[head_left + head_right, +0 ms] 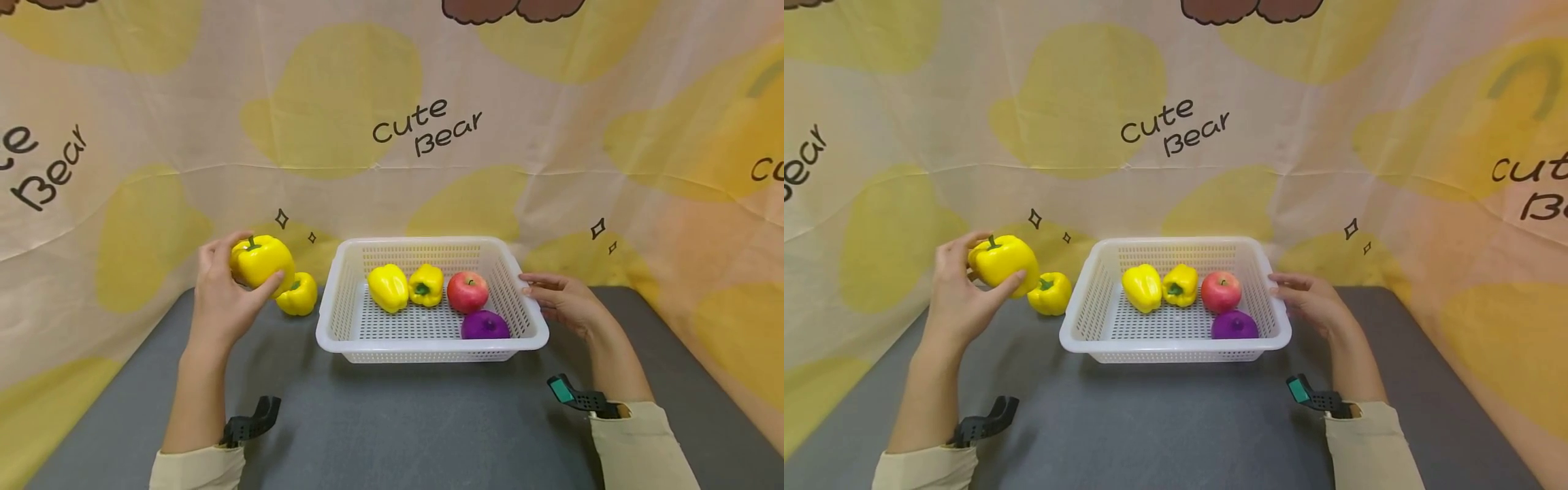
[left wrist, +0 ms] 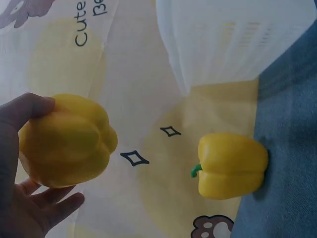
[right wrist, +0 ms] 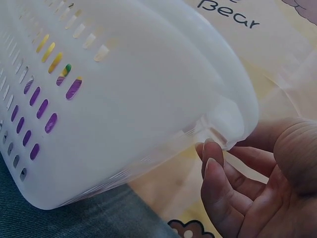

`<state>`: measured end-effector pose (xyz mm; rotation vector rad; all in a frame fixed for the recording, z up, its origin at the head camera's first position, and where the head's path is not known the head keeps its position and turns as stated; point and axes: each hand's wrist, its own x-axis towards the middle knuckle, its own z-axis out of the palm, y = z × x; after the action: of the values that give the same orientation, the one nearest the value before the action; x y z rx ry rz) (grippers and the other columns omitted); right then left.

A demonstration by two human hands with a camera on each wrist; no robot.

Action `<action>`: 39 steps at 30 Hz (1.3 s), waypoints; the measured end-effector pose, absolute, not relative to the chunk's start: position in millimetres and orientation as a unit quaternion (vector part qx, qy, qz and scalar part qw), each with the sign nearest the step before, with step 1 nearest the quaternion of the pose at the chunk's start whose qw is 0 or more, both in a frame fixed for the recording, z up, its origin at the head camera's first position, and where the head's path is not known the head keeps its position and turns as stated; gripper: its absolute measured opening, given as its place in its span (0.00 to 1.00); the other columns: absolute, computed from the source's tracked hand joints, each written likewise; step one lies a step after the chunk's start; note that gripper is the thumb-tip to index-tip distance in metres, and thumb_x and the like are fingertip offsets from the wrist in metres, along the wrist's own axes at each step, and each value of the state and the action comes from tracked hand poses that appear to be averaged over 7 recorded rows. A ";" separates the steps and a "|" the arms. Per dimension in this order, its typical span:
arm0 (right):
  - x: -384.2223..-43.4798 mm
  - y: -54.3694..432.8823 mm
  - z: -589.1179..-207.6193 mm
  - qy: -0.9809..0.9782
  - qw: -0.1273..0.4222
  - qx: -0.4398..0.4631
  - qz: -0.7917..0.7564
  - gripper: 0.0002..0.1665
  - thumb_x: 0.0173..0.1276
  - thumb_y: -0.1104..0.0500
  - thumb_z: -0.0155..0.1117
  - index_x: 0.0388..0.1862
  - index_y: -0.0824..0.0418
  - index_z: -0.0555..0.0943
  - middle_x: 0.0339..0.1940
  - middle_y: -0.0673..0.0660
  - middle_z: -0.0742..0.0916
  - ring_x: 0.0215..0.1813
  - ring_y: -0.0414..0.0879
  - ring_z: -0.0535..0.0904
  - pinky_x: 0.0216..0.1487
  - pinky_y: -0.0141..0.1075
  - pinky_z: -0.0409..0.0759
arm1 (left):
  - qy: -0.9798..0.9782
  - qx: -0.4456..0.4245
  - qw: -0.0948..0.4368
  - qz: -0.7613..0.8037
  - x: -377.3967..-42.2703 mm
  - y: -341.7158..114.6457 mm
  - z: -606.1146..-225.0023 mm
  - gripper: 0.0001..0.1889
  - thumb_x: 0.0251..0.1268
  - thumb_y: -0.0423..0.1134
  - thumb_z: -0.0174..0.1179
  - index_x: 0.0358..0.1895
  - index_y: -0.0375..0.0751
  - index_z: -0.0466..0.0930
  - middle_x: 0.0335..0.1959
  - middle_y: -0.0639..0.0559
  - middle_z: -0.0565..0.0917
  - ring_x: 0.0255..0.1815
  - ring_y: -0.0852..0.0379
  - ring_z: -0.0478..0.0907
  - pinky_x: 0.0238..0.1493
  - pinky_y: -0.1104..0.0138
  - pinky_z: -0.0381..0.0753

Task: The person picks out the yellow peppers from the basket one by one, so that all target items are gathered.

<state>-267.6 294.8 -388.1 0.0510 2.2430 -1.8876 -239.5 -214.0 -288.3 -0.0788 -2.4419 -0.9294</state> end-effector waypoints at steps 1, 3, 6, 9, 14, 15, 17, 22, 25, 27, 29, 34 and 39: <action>-267.7 294.9 -388.2 0.761 0.105 0.017 -0.640 0.27 0.72 0.51 0.66 0.68 0.53 0.79 0.42 0.37 0.84 0.44 0.36 0.85 0.47 0.35 0.87 | -0.903 -0.027 0.264 -0.339 -240.3 -215.2 -289.3 0.37 0.58 0.47 0.72 0.71 0.54 0.67 0.67 0.37 0.64 0.56 0.34 0.72 0.57 0.40 0.76; -267.7 295.0 -388.1 0.761 0.104 0.017 -0.641 0.27 0.72 0.51 0.66 0.68 0.54 0.78 0.42 0.37 0.84 0.44 0.36 0.85 0.47 0.35 0.87 | -0.904 -0.024 0.267 -0.333 -242.0 -217.7 -291.2 0.36 0.58 0.47 0.72 0.71 0.54 0.67 0.66 0.37 0.64 0.57 0.33 0.71 0.57 0.39 0.75; -267.6 295.1 -387.7 0.760 0.103 0.014 -0.641 0.28 0.72 0.51 0.65 0.69 0.55 0.77 0.42 0.37 0.84 0.44 0.36 0.85 0.47 0.35 0.87 | -0.907 -0.019 0.265 -0.328 -244.9 -221.7 -294.0 0.36 0.59 0.46 0.71 0.71 0.55 0.67 0.67 0.37 0.63 0.58 0.32 0.70 0.58 0.37 0.74; -267.6 295.0 -387.3 0.760 0.103 0.013 -0.641 0.28 0.72 0.52 0.65 0.70 0.56 0.77 0.42 0.37 0.84 0.44 0.36 0.85 0.47 0.35 0.87 | -0.907 -0.011 0.262 -0.329 -247.8 -225.9 -297.5 0.36 0.59 0.46 0.71 0.71 0.54 0.67 0.68 0.37 0.63 0.59 0.32 0.70 0.59 0.36 0.74; -267.9 295.1 -387.5 0.763 0.105 0.016 -0.638 0.30 0.72 0.51 0.66 0.70 0.56 0.76 0.42 0.37 0.84 0.44 0.36 0.85 0.47 0.35 0.87 | -0.905 0.006 0.264 -0.334 -251.8 -232.8 -304.4 0.35 0.59 0.45 0.71 0.71 0.52 0.68 0.67 0.37 0.63 0.61 0.32 0.70 0.60 0.37 0.73; -268.0 295.0 -387.5 0.763 0.105 0.016 -0.638 0.30 0.72 0.51 0.66 0.71 0.56 0.76 0.42 0.37 0.84 0.44 0.36 0.85 0.47 0.35 0.87 | -0.905 0.009 0.264 -0.334 -252.5 -233.9 -305.7 0.35 0.59 0.45 0.71 0.71 0.52 0.68 0.67 0.37 0.63 0.61 0.32 0.70 0.59 0.37 0.73; -268.1 295.0 -387.5 0.762 0.105 0.017 -0.638 0.29 0.72 0.51 0.66 0.70 0.56 0.77 0.42 0.37 0.84 0.44 0.36 0.85 0.47 0.35 0.87 | -0.905 0.014 0.264 -0.334 -253.4 -235.8 -308.1 0.35 0.59 0.45 0.71 0.70 0.52 0.68 0.67 0.37 0.63 0.61 0.32 0.70 0.59 0.38 0.72; -268.3 294.8 -387.6 0.756 0.105 0.013 -0.646 0.25 0.72 0.52 0.66 0.67 0.53 0.80 0.42 0.37 0.85 0.44 0.36 0.85 0.47 0.35 0.87 | -0.907 0.024 0.254 -0.335 -254.9 -241.5 -313.5 0.35 0.60 0.45 0.70 0.71 0.53 0.68 0.68 0.38 0.63 0.60 0.32 0.70 0.58 0.39 0.72; -268.4 294.4 -387.7 0.755 0.105 0.012 -0.647 0.25 0.72 0.52 0.66 0.67 0.53 0.80 0.41 0.37 0.85 0.44 0.35 0.85 0.47 0.35 0.87 | -0.908 0.031 0.248 -0.336 -255.7 -246.8 -316.1 0.35 0.60 0.44 0.71 0.71 0.52 0.68 0.68 0.38 0.62 0.62 0.32 0.69 0.60 0.38 0.71; -268.4 294.0 -387.7 0.756 0.104 0.012 -0.646 0.26 0.72 0.52 0.66 0.67 0.54 0.79 0.42 0.37 0.85 0.44 0.35 0.85 0.47 0.35 0.87 | -0.908 0.035 0.246 -0.338 -256.2 -250.1 -317.6 0.35 0.60 0.43 0.71 0.71 0.52 0.68 0.69 0.37 0.62 0.63 0.32 0.68 0.61 0.37 0.71; -268.4 293.8 -387.7 0.756 0.104 0.013 -0.646 0.27 0.72 0.51 0.66 0.68 0.54 0.79 0.42 0.37 0.85 0.44 0.35 0.85 0.47 0.35 0.87 | -0.907 0.039 0.246 -0.340 -256.9 -252.7 -319.0 0.35 0.59 0.43 0.71 0.71 0.52 0.69 0.69 0.37 0.63 0.64 0.32 0.68 0.62 0.37 0.70; -268.7 294.3 -388.2 0.754 0.104 0.016 -0.648 0.25 0.72 0.52 0.66 0.67 0.52 0.80 0.42 0.37 0.85 0.44 0.35 0.85 0.47 0.35 0.87 | -0.908 0.043 0.238 -0.341 -260.3 -256.6 -324.4 0.36 0.59 0.44 0.71 0.71 0.52 0.69 0.69 0.37 0.63 0.62 0.30 0.69 0.60 0.38 0.71; -268.9 294.8 -389.1 0.755 0.105 0.015 -0.648 0.25 0.72 0.52 0.66 0.67 0.53 0.79 0.42 0.37 0.85 0.44 0.35 0.85 0.47 0.35 0.87 | -0.912 0.046 0.233 -0.334 -263.8 -260.0 -331.1 0.36 0.59 0.44 0.72 0.72 0.51 0.69 0.69 0.36 0.64 0.62 0.30 0.68 0.58 0.38 0.69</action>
<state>-268.9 294.8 -389.1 0.0431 2.2248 -1.9091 -263.8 -260.0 -331.1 0.1265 -2.5056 -0.9170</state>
